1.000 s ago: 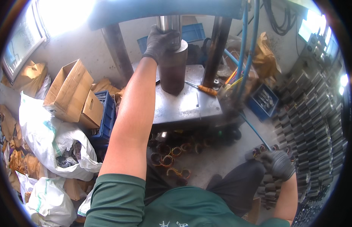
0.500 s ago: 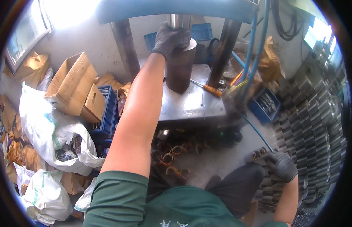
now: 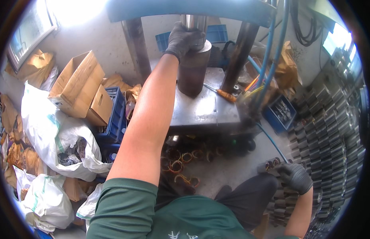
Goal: The person prepares electric motor stators by hand-threading colorful wires through the metal core and then uses a hydraulic press to fit a metal sleeve over each assembled stator.
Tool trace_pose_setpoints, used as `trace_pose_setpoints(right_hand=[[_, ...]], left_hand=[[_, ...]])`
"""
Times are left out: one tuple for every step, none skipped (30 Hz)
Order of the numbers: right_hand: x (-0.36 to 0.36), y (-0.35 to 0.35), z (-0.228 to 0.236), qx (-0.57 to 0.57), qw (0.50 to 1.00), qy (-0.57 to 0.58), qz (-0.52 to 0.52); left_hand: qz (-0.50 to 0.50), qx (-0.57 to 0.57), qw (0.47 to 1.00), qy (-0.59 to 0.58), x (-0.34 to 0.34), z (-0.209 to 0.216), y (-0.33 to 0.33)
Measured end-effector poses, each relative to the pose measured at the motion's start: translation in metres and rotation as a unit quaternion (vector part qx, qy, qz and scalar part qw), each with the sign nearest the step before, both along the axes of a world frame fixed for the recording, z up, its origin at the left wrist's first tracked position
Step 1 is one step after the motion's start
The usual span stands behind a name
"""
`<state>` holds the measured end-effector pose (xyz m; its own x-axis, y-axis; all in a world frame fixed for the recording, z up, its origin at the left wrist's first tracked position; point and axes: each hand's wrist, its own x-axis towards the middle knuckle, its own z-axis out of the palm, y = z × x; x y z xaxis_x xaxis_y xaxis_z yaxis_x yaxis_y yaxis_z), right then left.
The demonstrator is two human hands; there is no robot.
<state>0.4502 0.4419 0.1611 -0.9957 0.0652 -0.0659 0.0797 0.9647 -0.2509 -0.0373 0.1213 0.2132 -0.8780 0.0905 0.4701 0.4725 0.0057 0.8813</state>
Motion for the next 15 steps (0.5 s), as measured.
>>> trace_pose_setpoints(right_hand=[[0.0,-0.002,0.005,0.035,0.998,-0.048,0.033],[-0.003,-0.003,0.008,0.069,0.991,-0.094,0.067],[-0.004,-0.003,0.01,0.071,0.991,-0.094,0.066],[-0.005,-0.002,0.01,0.013,0.998,-0.063,0.015],[-0.006,-0.002,0.012,-0.046,0.998,-0.032,-0.036],[-0.006,-0.002,0.012,-0.046,0.998,-0.032,-0.036],[-0.006,-0.002,0.013,-0.035,0.999,0.01,-0.026],[-0.007,-0.002,0.014,-0.024,0.998,0.052,-0.017],[-0.009,0.0,0.012,-0.025,0.998,0.053,-0.016],[-0.012,0.002,0.009,-0.037,0.994,0.098,-0.038],[-0.016,0.004,0.008,-0.049,0.987,0.143,-0.06],[-0.026,0.005,0.015,-0.022,0.981,0.171,-0.084],[-0.046,0.007,0.024,0.003,0.974,0.198,-0.106],[-0.063,0.005,0.036,0.018,0.956,0.28,-0.08],[-0.086,0.007,0.046,0.03,0.93,0.362,-0.05]], left_hand=[[-0.006,-0.012,1.0,-0.006,0.002,0.001,0.0],[-0.003,-0.014,1.0,-0.005,0.001,0.001,-0.002],[0.012,-0.014,1.0,-0.003,-0.001,-0.001,-0.001],[0.027,-0.015,1.0,0.0,-0.002,-0.002,0.0],[0.026,-0.013,1.0,0.0,-0.005,-0.001,0.0],[0.016,-0.016,1.0,0.005,-0.006,-0.001,0.001],[0.006,-0.019,1.0,0.011,-0.007,-0.001,0.001],[0.006,-0.019,1.0,0.011,-0.008,-0.001,0.002],[0.001,-0.017,1.0,0.004,-0.008,-0.001,0.003],[-0.003,-0.015,1.0,-0.003,-0.008,0.0,0.003],[-0.003,-0.016,1.0,-0.002,-0.008,0.0,0.005],[0.007,-0.012,1.0,0.004,-0.007,0.0,0.007],[0.02,-0.009,1.0,0.009,-0.007,-0.001,0.006],[0.014,-0.008,1.0,0.008,-0.007,-0.001,0.009],[0.025,-0.024,0.999,0.016,-0.008,-0.002,0.006]])
